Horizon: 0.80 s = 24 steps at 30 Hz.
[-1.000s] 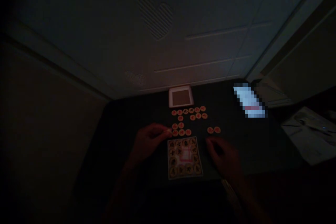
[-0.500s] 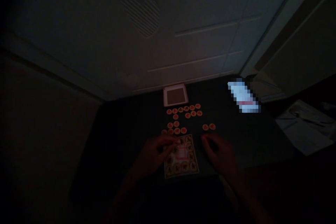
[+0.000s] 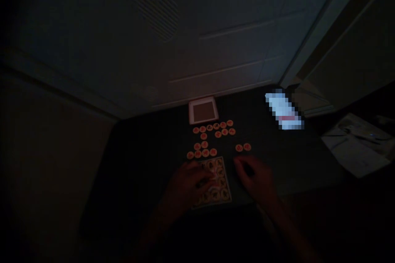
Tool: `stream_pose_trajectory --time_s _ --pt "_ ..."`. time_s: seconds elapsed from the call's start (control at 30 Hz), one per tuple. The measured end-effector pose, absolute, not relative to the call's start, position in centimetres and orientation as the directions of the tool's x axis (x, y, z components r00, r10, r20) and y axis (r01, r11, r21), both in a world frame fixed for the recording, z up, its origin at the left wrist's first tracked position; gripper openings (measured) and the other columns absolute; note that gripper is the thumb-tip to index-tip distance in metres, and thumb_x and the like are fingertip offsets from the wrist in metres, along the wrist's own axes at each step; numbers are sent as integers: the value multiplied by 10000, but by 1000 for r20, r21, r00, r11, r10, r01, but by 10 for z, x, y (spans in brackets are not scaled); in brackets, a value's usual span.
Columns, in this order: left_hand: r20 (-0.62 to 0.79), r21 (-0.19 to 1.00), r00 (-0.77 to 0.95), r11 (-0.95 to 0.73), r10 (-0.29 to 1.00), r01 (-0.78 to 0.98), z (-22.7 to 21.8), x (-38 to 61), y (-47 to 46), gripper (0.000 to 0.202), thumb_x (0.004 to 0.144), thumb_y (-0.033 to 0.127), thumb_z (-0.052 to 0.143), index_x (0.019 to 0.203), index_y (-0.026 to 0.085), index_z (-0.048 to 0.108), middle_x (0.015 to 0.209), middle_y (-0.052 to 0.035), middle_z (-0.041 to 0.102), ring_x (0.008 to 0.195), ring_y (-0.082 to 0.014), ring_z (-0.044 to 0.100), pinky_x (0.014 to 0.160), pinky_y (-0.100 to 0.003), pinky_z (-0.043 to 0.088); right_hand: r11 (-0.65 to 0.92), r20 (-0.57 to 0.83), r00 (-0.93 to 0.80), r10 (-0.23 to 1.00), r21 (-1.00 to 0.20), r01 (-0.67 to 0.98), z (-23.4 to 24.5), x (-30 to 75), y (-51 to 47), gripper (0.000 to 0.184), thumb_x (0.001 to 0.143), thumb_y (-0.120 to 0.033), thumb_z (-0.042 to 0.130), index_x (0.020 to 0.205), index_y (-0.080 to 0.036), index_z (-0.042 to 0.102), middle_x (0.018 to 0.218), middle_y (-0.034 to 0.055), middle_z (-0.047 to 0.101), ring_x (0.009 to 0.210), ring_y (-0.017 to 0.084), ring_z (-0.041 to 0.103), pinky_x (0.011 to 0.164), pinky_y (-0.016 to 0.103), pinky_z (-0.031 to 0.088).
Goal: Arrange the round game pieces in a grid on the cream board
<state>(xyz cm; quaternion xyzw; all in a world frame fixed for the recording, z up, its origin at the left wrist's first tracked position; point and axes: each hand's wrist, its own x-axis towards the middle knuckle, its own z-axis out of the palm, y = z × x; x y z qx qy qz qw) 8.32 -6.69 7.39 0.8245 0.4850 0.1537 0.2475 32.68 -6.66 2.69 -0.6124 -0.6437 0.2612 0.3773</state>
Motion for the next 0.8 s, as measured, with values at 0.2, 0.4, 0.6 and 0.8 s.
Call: stream_pose_trajectory --time_s 0.2,0.4,0.6,0.8 --pt "44 546 495 -435 868 716 69 84 -66 97 921 288 735 1016 268 742 1035 18 777 995 -228 660 911 -422 467 113 166 34 985 -794 597 29 326 -67 233 956 -408 601 944 -236 758 967 52 802 854 224 759 771 327 593" --pt "37 492 478 -432 878 756 68 83 -69 146 947 288 694 1085 261 730 1091 -12 768 1019 -245 668 924 -438 464 113 164 30 986 -790 602 28 327 -67 223 954 -406 606 952 -240 755 948 45 801 838 220 757 760 326 592" --pt "33 506 495 -441 868 741 68 80 -72 205 926 297 721 1128 265 711 1132 -18 757 1069 -249 655 939 -434 444 103 155 34 987 -792 602 29 327 -67 242 961 -420 591 948 -241 753 966 51 800 845 227 755 758 338 589" --pt "39 510 521 -466 853 723 65 81 -72 160 959 255 667 1111 273 713 1122 -5 757 1056 -235 658 930 -428 431 102 146 25 989 -794 600 29 327 -67 238 957 -414 596 948 -237 756 970 50 801 852 227 756 753 325 590"
